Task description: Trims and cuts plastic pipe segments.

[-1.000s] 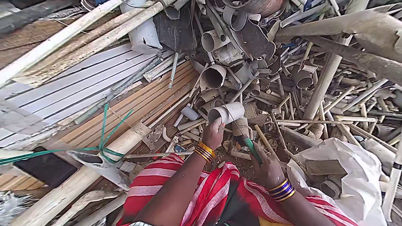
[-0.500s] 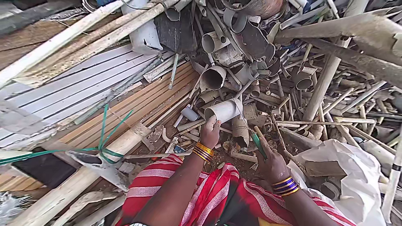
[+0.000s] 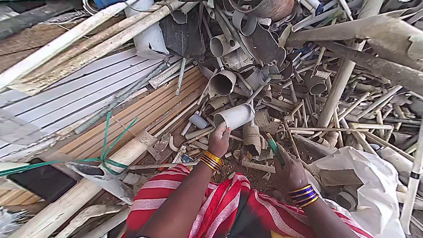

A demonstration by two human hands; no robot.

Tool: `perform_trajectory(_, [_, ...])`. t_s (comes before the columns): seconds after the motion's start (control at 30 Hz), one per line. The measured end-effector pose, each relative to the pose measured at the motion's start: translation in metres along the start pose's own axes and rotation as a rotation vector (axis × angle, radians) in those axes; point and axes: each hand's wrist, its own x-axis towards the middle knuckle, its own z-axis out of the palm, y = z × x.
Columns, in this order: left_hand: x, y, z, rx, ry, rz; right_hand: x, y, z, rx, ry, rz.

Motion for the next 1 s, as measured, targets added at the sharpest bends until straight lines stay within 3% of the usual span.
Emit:
perform_trajectory(0.13, [0.002, 0.000, 0.000, -0.041, 0.021, -0.011, -0.007, -0.008, 0.005, -0.009, 0.045, -0.070])
perform_trajectory(0.27, [0.000, -0.002, 0.001, -0.057, 0.009, 0.017, -0.001, -0.009, -0.005, -0.008, -0.054, 0.096])
perform_trajectory(0.4, [0.001, -0.004, 0.001, -0.053, 0.030, 0.010, -0.008, -0.009, 0.002, -0.029, 0.015, -0.034])
perform_trajectory(0.5, [0.000, -0.003, -0.001, -0.019, 0.017, 0.032, -0.002, -0.009, -0.006, -0.015, -0.063, 0.078])
perform_trajectory(0.63, [0.000, -0.006, 0.001, 0.032, 0.005, 0.073, -0.009, -0.011, 0.005, -0.056, 0.034, -0.063])
perform_trajectory(0.77, [-0.002, -0.005, 0.001, 0.059, -0.027, 0.064, 0.001, -0.004, -0.003, 0.086, -0.049, 0.086])
perform_trajectory(0.83, [-0.002, -0.003, 0.002, 0.063, -0.035, 0.079, -0.003, -0.006, -0.002, 0.182, -0.017, -0.008])
perform_trajectory(0.9, [-0.002, -0.003, 0.002, 0.098, -0.042, 0.090, -0.010, -0.012, -0.001, 0.341, -0.106, -0.085])
perform_trajectory(1.0, [-0.004, -0.004, 0.003, 0.166, -0.057, 0.126, -0.009, -0.014, -0.007, 0.687, -0.252, 0.210])
